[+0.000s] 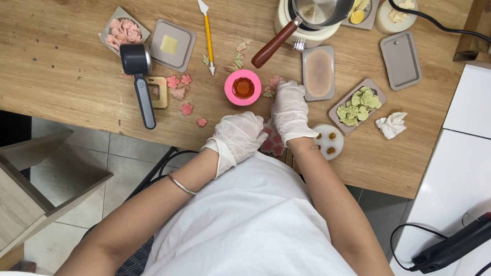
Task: The person is pouring melted wax into small molds and adding decorations to create wax melts or candles.
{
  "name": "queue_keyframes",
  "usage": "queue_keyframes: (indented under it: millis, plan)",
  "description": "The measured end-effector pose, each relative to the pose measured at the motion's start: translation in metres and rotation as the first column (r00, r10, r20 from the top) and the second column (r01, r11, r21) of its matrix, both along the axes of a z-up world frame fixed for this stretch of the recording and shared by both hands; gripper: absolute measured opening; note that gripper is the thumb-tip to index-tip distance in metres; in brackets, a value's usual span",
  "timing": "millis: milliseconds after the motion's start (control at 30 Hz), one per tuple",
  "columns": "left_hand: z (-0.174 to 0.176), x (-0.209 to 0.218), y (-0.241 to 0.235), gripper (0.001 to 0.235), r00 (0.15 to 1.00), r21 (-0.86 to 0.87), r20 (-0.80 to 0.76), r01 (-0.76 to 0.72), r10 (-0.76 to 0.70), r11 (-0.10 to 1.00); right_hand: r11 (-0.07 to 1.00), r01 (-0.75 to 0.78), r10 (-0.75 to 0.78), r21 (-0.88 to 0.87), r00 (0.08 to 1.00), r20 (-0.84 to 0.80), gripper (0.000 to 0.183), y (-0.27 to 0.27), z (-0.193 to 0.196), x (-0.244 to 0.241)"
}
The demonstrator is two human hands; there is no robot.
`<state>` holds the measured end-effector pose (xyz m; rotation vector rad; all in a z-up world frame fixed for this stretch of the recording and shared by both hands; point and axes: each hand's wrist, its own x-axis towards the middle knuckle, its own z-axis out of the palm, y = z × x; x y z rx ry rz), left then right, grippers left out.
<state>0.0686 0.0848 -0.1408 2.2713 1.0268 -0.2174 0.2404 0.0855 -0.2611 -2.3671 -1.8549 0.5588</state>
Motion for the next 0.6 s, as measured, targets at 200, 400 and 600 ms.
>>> queue_keyframes:
  millis: [200, 400, 600]
  plan:
    - [0.006, -0.011, 0.014, 0.035, 0.999, -0.021, 0.043, -0.024, 0.024, 0.999, 0.985, 0.160, -0.173, -0.067, 0.937, -0.302, 0.009, 0.000, 0.018, 0.026]
    - [0.016, -0.034, 0.020, 0.034, 0.991, 0.001, 0.080, -0.104, 0.104, 0.995, 0.843, 0.503, -0.364, -0.191, 0.271, -0.891, 0.023, 0.018, 0.195, 0.050]
    - [0.020, -0.048, 0.013, 0.035, 0.988, 0.034, 0.065, -0.143, 0.140, 0.989, 0.822, 0.521, -0.132, 0.228, 0.564, -0.815, 0.021, 0.078, 0.235, 0.086]
